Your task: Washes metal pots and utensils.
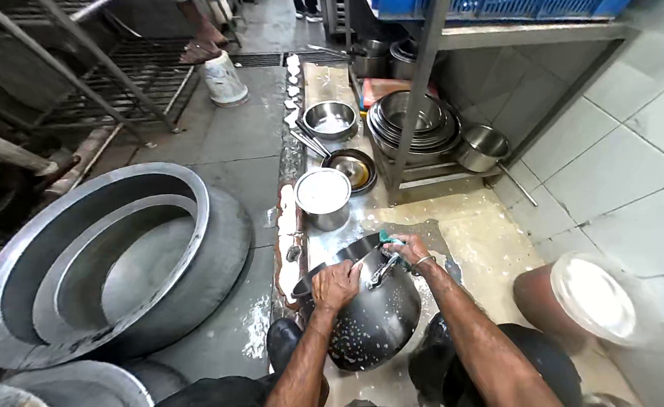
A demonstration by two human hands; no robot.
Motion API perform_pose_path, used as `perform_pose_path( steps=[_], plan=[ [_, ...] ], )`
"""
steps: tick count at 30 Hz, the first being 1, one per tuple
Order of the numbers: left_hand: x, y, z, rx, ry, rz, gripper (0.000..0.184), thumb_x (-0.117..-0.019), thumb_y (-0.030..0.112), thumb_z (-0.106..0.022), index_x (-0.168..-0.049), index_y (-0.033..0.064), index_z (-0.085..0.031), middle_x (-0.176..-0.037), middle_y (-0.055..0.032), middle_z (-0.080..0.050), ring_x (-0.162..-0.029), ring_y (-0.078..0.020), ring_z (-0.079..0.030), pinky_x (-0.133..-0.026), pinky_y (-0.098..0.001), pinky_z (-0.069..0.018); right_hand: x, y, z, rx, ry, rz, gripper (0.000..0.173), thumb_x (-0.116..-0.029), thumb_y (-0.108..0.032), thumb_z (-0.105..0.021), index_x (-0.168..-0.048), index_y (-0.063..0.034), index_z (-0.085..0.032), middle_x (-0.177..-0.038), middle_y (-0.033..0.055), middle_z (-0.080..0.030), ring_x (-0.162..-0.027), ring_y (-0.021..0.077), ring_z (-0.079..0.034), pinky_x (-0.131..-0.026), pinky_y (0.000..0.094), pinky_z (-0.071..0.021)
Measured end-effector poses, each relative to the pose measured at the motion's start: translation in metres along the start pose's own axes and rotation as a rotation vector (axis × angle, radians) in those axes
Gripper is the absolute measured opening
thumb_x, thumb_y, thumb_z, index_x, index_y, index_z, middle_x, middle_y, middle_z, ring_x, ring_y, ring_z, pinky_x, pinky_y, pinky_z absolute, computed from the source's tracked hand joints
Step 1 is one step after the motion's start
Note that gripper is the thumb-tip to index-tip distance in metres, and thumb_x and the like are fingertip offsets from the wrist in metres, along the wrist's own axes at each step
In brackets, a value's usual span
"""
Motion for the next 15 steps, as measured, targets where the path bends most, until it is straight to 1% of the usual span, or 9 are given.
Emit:
perform_pose_path(
  steps=[1,2,3,4,5,7,10,13,15],
  plan=[
    [-0.001,-0.005,-0.001,0.002,0.008,0.004,0.052,-0.1061,0.054,-0.041,-0.099,0.0127,-0.072,-0.093,-0.0127,-0.073,-0.094,-0.0336,-0.072,-0.080,-0.0568,-0.0529,-0.004,0.020,-0.002,-0.029,0.014,-0.040,0.026,-0.0956,-0.016,-0.074,-0.116,0.0006,-0.074,-0.117,0.0187,-0.073,-0.110,0.0286,-0.069,-0.102,0.0491,-0.0527],
    [-0.002,-0.010,-0.001,0.002,0.018,0.009,0.052,-0.1059,0.054,-0.041,-0.098,0.0128,-0.071,-0.092,-0.0124,-0.073,-0.094,-0.0334,-0.072,-0.079,-0.0563,-0.0529,-0.004,0.042,-0.005,-0.037,0.051,-0.103,0.029,-0.0984,-0.022,-0.071,-0.119,-0.0023,-0.074,-0.116,0.0184,-0.073,-0.107,0.0295,-0.069,-0.098,0.0503,-0.0538],
    [-0.004,-0.015,-0.001,0.006,0.040,0.014,0.052,-0.1055,0.054,-0.041,-0.096,0.0129,-0.072,-0.091,-0.0123,-0.073,-0.093,-0.0332,-0.072,-0.079,-0.0562,-0.0532,0.002,0.062,-0.008,-0.020,0.101,-0.167,0.032,-0.1018,-0.031,-0.066,-0.116,-0.0035,-0.073,-0.108,0.0199,-0.071,-0.099,0.0319,-0.068,-0.089,0.0530,-0.0542],
    [-0.004,-0.020,0.000,0.011,0.055,0.021,0.052,-0.1053,0.053,-0.041,-0.095,0.0127,-0.072,-0.091,-0.0124,-0.073,-0.093,-0.0334,-0.072,-0.079,-0.0566,-0.0529,0.004,0.083,-0.013,0.022,0.137,-0.235,0.036,-0.1045,-0.035,-0.060,-0.114,-0.0022,-0.072,-0.105,0.0229,-0.071,-0.097,0.0367,-0.068,-0.087,0.0577,-0.0535],
    [-0.004,-0.024,-0.001,0.013,0.061,0.024,0.052,-0.1057,0.053,-0.041,-0.096,0.0123,-0.072,-0.091,-0.0128,-0.073,-0.093,-0.0338,-0.071,-0.080,-0.0571,-0.0523,0.006,0.100,-0.018,0.070,0.157,-0.295,0.039,-0.1065,-0.035,-0.056,-0.116,-0.0009,-0.072,-0.108,0.0253,-0.071,-0.102,0.0406,-0.068,-0.092,0.0611,-0.0522],
    [-0.005,-0.026,-0.001,-0.002,0.082,0.007,0.051,-0.1056,0.052,-0.042,-0.093,0.0118,-0.071,-0.087,-0.0131,-0.072,-0.089,-0.0338,-0.071,-0.077,-0.0570,-0.0521,0.015,0.113,-0.023,0.098,0.198,-0.358,0.040,-0.1073,-0.035,-0.054,-0.120,-0.0018,-0.071,-0.115,0.0246,-0.071,-0.112,0.0409,-0.067,-0.100,0.0616,-0.0489],
    [-0.012,-0.013,0.000,-0.047,0.050,0.005,0.051,-0.1061,0.052,-0.043,-0.093,0.0119,-0.071,-0.088,-0.0134,-0.073,-0.090,-0.0344,-0.072,-0.077,-0.0571,-0.0533,0.041,0.090,-0.020,0.092,0.312,-0.281,0.042,-0.1043,-0.034,-0.060,-0.132,-0.0032,-0.067,-0.134,0.0196,-0.066,-0.127,0.0353,-0.061,-0.110,0.0562,-0.0453],
    [-0.022,0.004,0.005,-0.073,-0.020,0.083,0.053,-0.1073,0.054,-0.041,-0.098,0.0127,-0.072,-0.096,-0.0145,-0.074,-0.099,-0.0351,-0.072,-0.083,-0.0583,-0.0534,0.075,0.055,-0.036,0.282,0.350,-0.137,0.060,-0.0998,-0.044,-0.055,-0.145,-0.0047,-0.056,-0.154,0.0164,-0.051,-0.145,0.0331,-0.045,-0.120,0.0521,-0.0374],
    [-0.027,0.015,0.009,-0.083,-0.022,0.129,0.053,-0.1071,0.056,-0.041,-0.098,0.0130,-0.071,-0.097,-0.0152,-0.074,-0.100,-0.0358,-0.072,-0.083,-0.0588,-0.0530,0.107,0.029,-0.060,0.380,0.360,0.000,0.066,-0.0992,-0.046,-0.051,-0.148,-0.0029,-0.053,-0.158,0.0187,-0.046,-0.151,0.0365,-0.036,-0.123,0.0570,-0.0301]
  ],
)
Point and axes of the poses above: each hand's wrist, its own x-axis away from the middle knuckle, its own z-axis out of the back of the hand, y = z × x, the point moved 9 cm from there along -x, towards the middle knuckle
